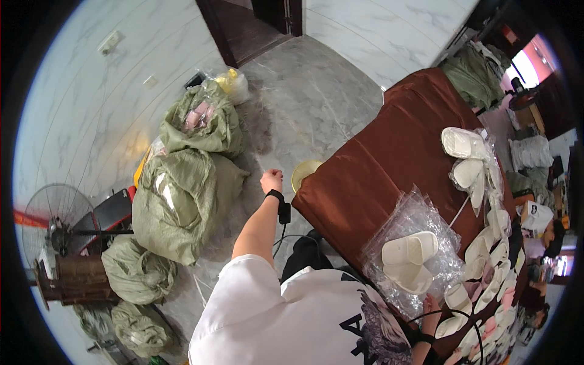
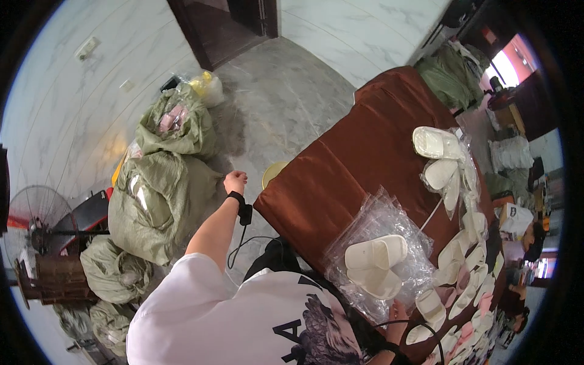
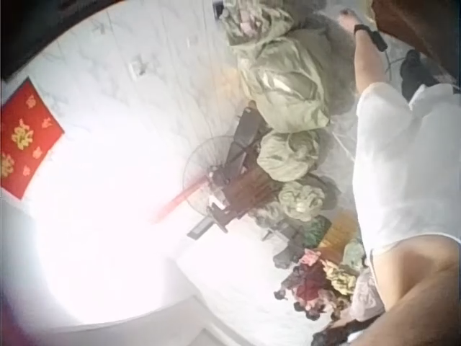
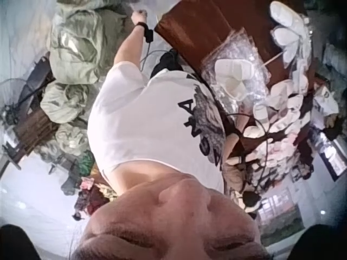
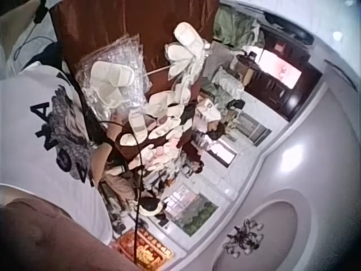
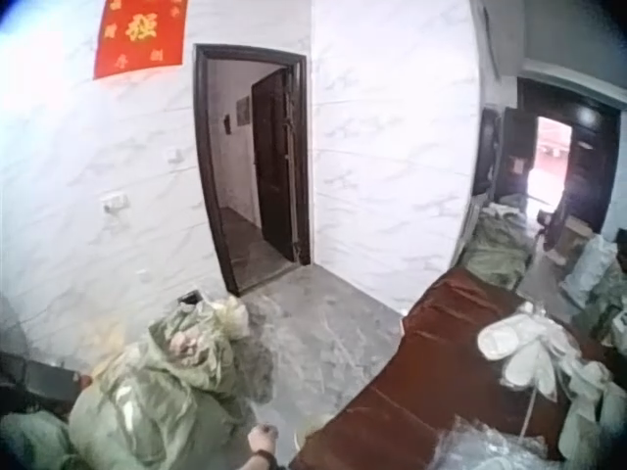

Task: The person is trimming loose threads from white slippers and placing them into a plastic bag.

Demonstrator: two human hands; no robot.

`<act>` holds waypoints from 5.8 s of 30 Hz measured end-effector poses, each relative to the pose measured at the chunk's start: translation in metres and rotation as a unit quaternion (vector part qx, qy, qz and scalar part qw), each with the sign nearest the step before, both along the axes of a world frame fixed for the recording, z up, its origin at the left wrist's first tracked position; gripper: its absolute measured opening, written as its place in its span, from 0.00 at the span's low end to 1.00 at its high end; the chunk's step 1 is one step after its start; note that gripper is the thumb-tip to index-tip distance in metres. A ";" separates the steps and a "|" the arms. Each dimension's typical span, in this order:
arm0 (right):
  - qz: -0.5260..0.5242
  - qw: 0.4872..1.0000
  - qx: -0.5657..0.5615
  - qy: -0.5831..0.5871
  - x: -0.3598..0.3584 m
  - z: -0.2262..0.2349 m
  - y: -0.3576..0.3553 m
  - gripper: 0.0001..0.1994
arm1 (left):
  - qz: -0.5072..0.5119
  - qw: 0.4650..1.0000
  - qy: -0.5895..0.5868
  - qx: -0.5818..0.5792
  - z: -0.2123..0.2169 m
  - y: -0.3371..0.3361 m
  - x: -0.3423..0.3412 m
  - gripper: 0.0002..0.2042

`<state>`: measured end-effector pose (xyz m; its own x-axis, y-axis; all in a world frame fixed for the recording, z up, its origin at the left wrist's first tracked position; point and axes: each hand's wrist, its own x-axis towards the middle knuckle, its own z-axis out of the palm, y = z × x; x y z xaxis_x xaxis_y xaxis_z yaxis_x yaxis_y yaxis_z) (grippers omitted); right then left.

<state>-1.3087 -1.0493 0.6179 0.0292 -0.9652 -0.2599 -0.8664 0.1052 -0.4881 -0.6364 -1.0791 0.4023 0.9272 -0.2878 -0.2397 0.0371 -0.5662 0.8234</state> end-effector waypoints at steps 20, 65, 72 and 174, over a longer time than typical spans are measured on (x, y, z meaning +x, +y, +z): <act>0.072 0.990 -0.037 0.119 0.083 0.032 -0.026 0.17 | -0.381 0.899 -0.086 0.197 -0.072 -0.061 0.050 0.21; 0.201 0.960 -0.196 0.008 0.047 0.066 0.007 0.08 | -0.739 0.624 -0.233 -0.098 0.247 -0.112 -0.422 0.44; 0.119 0.945 -0.306 -0.019 0.056 0.071 0.007 0.06 | -0.757 0.587 -0.006 -0.287 0.271 -0.083 -0.413 0.47; -0.066 0.761 0.171 -0.622 -0.016 0.051 -0.135 0.21 | -0.341 0.560 0.646 -0.390 0.214 -0.050 -0.353 0.43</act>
<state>-1.3248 -1.1841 0.6692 0.3660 -0.8634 -0.3472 0.2740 0.4566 -0.8464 -0.9890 -1.1294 0.6161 -0.2652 -0.9544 -0.1373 0.8819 -0.2976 0.3655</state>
